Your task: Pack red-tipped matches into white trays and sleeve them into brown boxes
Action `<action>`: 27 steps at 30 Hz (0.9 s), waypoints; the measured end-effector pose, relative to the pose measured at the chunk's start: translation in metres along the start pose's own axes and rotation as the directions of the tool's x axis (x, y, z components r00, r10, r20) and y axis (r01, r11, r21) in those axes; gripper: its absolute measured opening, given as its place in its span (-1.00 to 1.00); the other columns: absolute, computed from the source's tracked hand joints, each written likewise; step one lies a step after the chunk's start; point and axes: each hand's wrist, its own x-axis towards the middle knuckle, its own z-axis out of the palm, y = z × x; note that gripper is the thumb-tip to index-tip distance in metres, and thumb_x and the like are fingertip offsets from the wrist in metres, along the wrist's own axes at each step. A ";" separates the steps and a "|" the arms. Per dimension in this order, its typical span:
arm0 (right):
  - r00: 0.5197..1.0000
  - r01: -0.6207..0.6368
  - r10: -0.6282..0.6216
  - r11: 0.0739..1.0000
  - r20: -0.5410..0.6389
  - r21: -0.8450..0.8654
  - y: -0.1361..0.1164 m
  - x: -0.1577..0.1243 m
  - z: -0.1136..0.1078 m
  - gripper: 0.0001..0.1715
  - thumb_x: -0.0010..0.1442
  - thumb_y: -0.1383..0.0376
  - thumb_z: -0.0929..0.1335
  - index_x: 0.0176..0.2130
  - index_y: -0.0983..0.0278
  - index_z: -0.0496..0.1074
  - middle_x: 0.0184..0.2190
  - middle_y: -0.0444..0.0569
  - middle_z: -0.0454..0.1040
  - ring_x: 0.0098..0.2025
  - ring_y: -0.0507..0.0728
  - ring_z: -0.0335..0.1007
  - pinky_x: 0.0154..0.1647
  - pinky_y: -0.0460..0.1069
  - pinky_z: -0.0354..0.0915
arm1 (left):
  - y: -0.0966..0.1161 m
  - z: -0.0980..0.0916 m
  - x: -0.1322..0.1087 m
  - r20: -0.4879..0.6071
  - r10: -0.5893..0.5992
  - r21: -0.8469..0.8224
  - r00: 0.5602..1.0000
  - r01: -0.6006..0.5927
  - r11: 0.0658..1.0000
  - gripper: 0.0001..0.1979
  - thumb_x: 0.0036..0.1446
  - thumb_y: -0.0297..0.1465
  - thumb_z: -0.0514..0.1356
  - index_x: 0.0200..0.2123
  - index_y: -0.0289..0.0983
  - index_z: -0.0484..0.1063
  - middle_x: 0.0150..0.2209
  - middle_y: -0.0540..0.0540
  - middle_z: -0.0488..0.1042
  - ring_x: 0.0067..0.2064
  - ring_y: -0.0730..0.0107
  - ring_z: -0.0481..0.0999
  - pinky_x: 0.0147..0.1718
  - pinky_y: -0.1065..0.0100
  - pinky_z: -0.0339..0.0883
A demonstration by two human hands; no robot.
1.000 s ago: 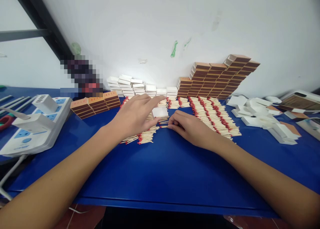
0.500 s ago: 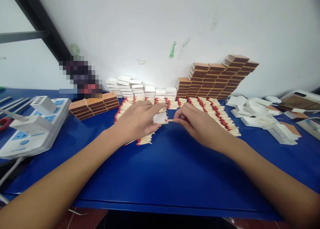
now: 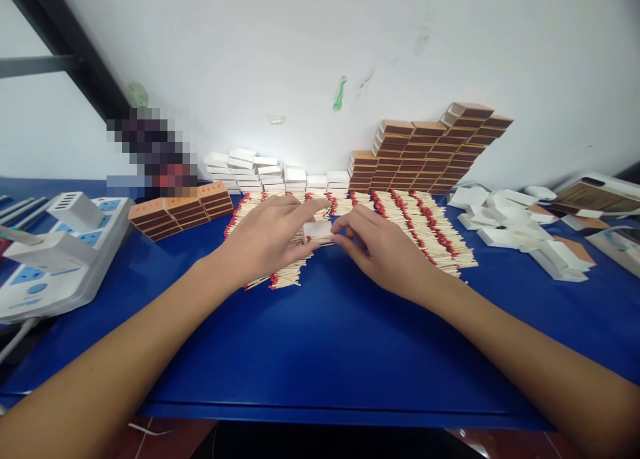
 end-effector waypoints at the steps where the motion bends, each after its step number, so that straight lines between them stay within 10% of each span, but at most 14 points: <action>1: 1.000 -0.009 0.010 1.000 -0.020 0.019 0.000 0.000 0.000 -0.91 0.51 0.30 0.27 -0.05 0.21 0.37 -0.13 0.03 0.46 -0.21 0.16 0.40 -0.20 0.04 0.29 | -0.002 -0.002 0.000 -0.001 -0.022 0.001 1.000 0.022 1.000 -0.40 0.30 -0.31 0.36 0.33 -0.23 0.27 -0.04 -0.16 0.64 0.02 0.09 0.61 0.00 0.15 0.43; 18: 0.974 -0.053 0.046 0.998 0.222 0.023 0.016 0.002 0.011 -0.84 0.51 0.30 0.23 -0.15 0.23 0.37 -0.15 0.02 0.41 -0.23 0.15 0.40 -0.20 0.04 0.31 | -0.007 -0.007 0.000 0.021 -0.073 0.059 0.997 0.071 0.996 -0.37 0.28 -0.34 0.37 0.34 -0.26 0.27 -0.01 -0.21 0.63 0.05 0.06 0.60 0.04 0.10 0.45; 27: 1.000 -0.017 0.019 0.998 0.025 -0.059 0.010 0.004 -0.006 -0.88 0.52 0.28 0.24 -0.13 0.20 0.33 -0.16 0.05 0.42 -0.19 0.20 0.39 -0.22 0.07 0.28 | 0.000 0.000 0.000 0.068 -0.054 0.050 0.996 0.050 0.997 -0.39 0.30 -0.31 0.36 0.32 -0.26 0.26 -0.05 -0.21 0.65 0.01 0.03 0.61 -0.02 0.12 0.44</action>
